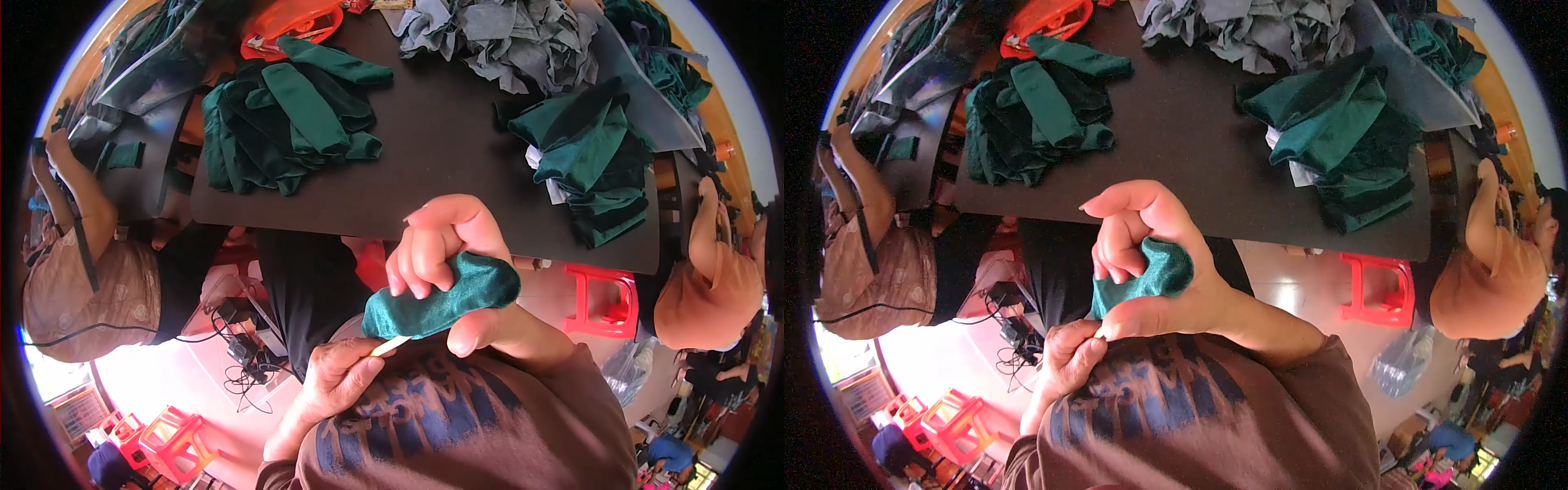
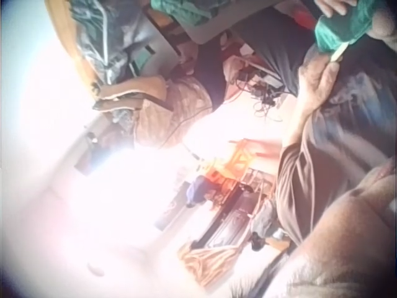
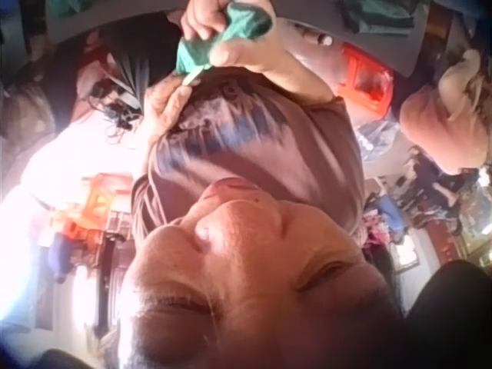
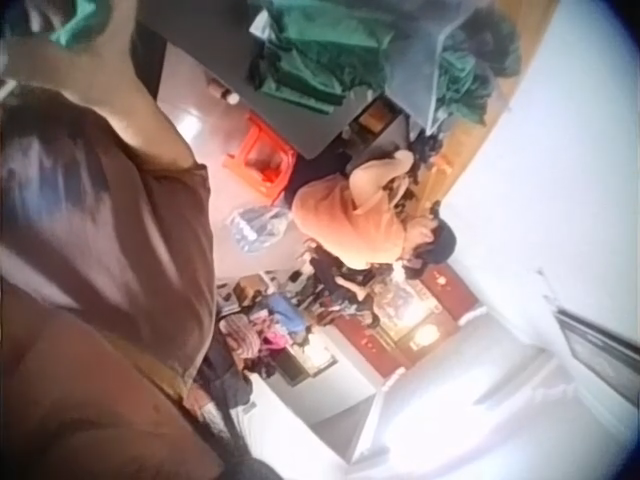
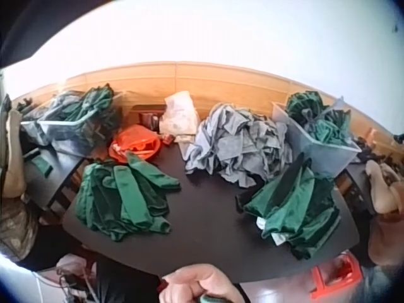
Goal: Turning green fabric pieces inside out using a wooden stick.
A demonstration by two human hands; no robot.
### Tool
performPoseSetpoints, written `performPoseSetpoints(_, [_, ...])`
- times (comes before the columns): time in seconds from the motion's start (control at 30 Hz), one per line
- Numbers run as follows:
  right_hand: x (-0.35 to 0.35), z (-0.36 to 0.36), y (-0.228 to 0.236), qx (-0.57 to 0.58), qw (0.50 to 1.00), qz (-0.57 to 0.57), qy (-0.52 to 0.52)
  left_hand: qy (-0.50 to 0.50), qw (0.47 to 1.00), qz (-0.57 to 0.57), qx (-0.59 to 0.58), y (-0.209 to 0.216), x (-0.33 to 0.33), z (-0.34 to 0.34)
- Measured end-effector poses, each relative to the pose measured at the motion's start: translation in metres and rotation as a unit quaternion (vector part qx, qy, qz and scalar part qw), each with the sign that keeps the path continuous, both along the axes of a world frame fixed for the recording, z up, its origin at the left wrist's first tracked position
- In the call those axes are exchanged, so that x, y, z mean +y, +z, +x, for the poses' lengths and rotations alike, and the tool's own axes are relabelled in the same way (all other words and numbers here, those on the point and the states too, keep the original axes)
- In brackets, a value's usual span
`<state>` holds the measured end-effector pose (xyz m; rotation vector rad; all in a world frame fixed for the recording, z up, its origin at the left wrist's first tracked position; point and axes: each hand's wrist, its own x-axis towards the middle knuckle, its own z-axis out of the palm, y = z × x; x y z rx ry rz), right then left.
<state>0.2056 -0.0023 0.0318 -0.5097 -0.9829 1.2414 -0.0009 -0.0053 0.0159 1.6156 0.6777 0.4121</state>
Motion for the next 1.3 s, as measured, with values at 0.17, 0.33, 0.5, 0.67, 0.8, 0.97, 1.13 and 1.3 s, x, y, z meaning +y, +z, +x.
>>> performPoseSetpoints(0.17, [-0.002, -0.006, -0.011, 0.063, 0.997, 0.022, 0.032, -0.01, 1.0, -0.005, -0.028, -0.009, -0.002, -0.003])
performPoseSetpoints(0.33, [-0.009, -0.016, -0.017, 0.086, 0.993, 0.025, 0.077, -0.03, 0.999, 0.008, -0.026, -0.006, 0.001, 0.003])
performPoseSetpoints(0.5, [-0.013, -0.021, -0.017, 0.062, 0.995, 0.009, 0.073, -0.027, 0.999, -0.02, -0.039, -0.004, -0.003, 0.006])
performPoseSetpoints(0.67, [-0.015, -0.025, -0.013, 0.046, 0.992, -0.085, 0.076, -0.007, 0.993, -0.117, -0.034, -0.002, -0.008, 0.004])
performPoseSetpoints(0.8, [-0.012, -0.026, -0.016, 0.018, 0.998, -0.046, 0.037, -0.006, 0.994, -0.106, -0.025, -0.003, -0.007, 0.002])
performPoseSetpoints(0.97, [-0.012, -0.023, -0.017, 0.056, 0.994, -0.09, 0.003, -0.001, 0.993, -0.116, -0.019, -0.009, -0.007, -0.002])
performPoseSetpoints(1.13, [-0.015, -0.03, -0.018, 0.004, 0.994, -0.104, 0.024, -0.001, 0.996, -0.089, -0.027, -0.009, -0.007, 0.002])
performPoseSetpoints(1.3, [-0.013, -0.032, -0.019, 0.001, 0.993, -0.112, 0.024, 0.015, 0.99, -0.137, -0.012, -0.01, -0.01, 0.001])
